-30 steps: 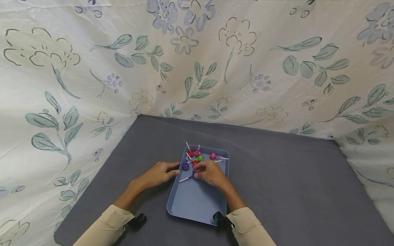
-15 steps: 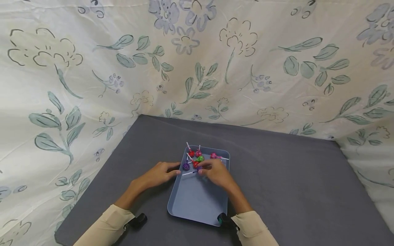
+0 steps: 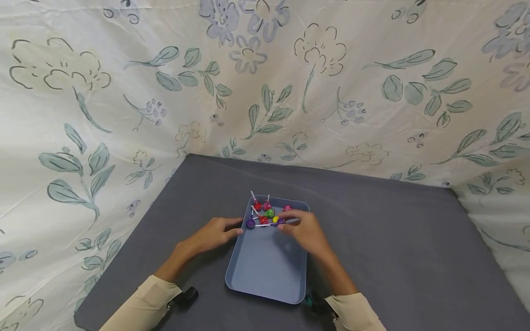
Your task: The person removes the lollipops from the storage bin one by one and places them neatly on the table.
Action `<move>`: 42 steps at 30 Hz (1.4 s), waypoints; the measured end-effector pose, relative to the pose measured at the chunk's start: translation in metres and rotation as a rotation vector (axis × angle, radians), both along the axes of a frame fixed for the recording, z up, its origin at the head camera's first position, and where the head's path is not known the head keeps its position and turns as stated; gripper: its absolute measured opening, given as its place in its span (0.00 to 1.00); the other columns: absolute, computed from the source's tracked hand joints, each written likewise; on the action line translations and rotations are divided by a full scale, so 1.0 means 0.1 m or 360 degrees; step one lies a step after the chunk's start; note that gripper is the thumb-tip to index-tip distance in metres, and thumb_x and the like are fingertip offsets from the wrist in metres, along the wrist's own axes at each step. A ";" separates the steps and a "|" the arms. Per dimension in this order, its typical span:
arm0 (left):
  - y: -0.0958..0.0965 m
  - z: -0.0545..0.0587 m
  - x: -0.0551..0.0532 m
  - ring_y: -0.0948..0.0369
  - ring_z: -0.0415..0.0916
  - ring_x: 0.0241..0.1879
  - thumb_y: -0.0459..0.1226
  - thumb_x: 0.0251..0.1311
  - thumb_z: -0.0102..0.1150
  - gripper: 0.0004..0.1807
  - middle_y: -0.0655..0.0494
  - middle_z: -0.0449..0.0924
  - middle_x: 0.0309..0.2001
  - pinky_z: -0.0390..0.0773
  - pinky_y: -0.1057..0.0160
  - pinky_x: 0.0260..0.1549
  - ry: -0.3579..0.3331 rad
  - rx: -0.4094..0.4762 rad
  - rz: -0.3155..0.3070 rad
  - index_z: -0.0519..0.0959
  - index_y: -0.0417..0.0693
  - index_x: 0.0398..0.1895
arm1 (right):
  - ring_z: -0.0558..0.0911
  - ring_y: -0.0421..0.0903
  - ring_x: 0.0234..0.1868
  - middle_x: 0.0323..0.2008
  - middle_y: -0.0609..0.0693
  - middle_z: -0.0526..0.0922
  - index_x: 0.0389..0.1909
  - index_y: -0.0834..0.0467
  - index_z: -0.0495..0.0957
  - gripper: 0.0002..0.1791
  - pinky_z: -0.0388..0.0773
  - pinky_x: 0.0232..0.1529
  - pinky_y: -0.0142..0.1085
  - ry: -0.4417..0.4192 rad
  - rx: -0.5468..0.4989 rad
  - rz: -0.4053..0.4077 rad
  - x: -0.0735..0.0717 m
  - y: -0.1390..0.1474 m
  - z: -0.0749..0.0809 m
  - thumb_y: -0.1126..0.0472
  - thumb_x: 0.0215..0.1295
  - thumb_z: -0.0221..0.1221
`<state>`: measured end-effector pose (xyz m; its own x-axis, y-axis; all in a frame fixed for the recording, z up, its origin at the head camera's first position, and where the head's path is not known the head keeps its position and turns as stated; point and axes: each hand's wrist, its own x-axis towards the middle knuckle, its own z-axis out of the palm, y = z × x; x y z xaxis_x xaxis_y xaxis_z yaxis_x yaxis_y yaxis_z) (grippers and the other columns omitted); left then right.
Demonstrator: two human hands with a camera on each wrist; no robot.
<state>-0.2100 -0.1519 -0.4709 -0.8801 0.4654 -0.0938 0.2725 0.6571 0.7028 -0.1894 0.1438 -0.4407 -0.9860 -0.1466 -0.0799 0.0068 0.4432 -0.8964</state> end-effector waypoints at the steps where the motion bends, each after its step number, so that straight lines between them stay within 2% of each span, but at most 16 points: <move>1: 0.00 0.00 0.00 0.48 0.73 0.72 0.47 0.78 0.58 0.29 0.42 0.75 0.72 0.71 0.42 0.71 -0.0003 0.0000 0.0004 0.74 0.38 0.74 | 0.89 0.49 0.47 0.55 0.56 0.87 0.57 0.61 0.87 0.18 0.86 0.51 0.48 0.0003 -0.0008 -0.0009 0.01 0.02 0.00 0.62 0.69 0.71; 10: 0.00 0.00 0.00 0.48 0.73 0.72 0.47 0.78 0.59 0.29 0.43 0.75 0.72 0.71 0.42 0.71 -0.0008 0.0000 0.0017 0.74 0.39 0.74 | 0.88 0.53 0.51 0.57 0.59 0.86 0.60 0.62 0.85 0.20 0.86 0.50 0.42 0.0092 -0.0038 -0.0083 0.07 0.21 0.02 0.62 0.69 0.71; 17: 0.00 0.00 0.00 0.47 0.73 0.73 0.48 0.78 0.59 0.30 0.43 0.75 0.73 0.71 0.42 0.71 -0.0012 0.0017 -0.0002 0.74 0.39 0.74 | 0.89 0.54 0.52 0.59 0.60 0.85 0.61 0.62 0.84 0.21 0.86 0.55 0.45 0.0065 -0.0037 -0.0181 0.14 0.36 0.03 0.60 0.70 0.71; 22: 0.00 0.00 0.01 0.47 0.73 0.73 0.47 0.78 0.58 0.30 0.43 0.75 0.72 0.71 0.42 0.71 0.0007 0.0028 -0.0008 0.74 0.38 0.74 | 0.90 0.56 0.50 0.58 0.63 0.85 0.61 0.64 0.84 0.22 0.88 0.52 0.42 0.0072 -0.0075 -0.0203 0.17 0.50 0.00 0.59 0.71 0.70; 29: 0.00 -0.01 0.01 0.48 0.72 0.73 0.46 0.78 0.58 0.29 0.43 0.75 0.73 0.71 0.43 0.72 0.0034 0.0023 -0.0008 0.74 0.38 0.74 | 0.91 0.50 0.46 0.56 0.63 0.86 0.62 0.66 0.82 0.24 0.87 0.47 0.33 0.0112 -0.0092 -0.0246 0.23 0.68 -0.09 0.58 0.71 0.70; 35: 0.00 -0.01 0.01 0.47 0.72 0.73 0.47 0.78 0.58 0.30 0.43 0.75 0.72 0.71 0.43 0.72 0.0035 0.0012 -0.0016 0.74 0.38 0.74 | 0.92 0.47 0.39 0.51 0.61 0.89 0.62 0.68 0.82 0.24 0.88 0.44 0.35 0.0129 -0.0173 -0.0334 0.24 0.82 -0.16 0.61 0.69 0.72; 42: 0.00 -0.01 0.02 0.47 0.72 0.73 0.46 0.79 0.58 0.30 0.42 0.75 0.73 0.71 0.43 0.72 0.0026 0.0018 -0.0015 0.74 0.38 0.74 | 0.91 0.42 0.37 0.48 0.56 0.91 0.61 0.69 0.82 0.24 0.88 0.42 0.35 0.0158 -0.0141 -0.0387 0.23 0.99 -0.24 0.61 0.69 0.71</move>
<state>-0.2085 -0.1523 -0.4722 -0.8770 0.4748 -0.0738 0.2905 0.6462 0.7057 -0.1660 0.2423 -0.4645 -0.9954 0.0935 0.0216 0.0135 0.3591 -0.9332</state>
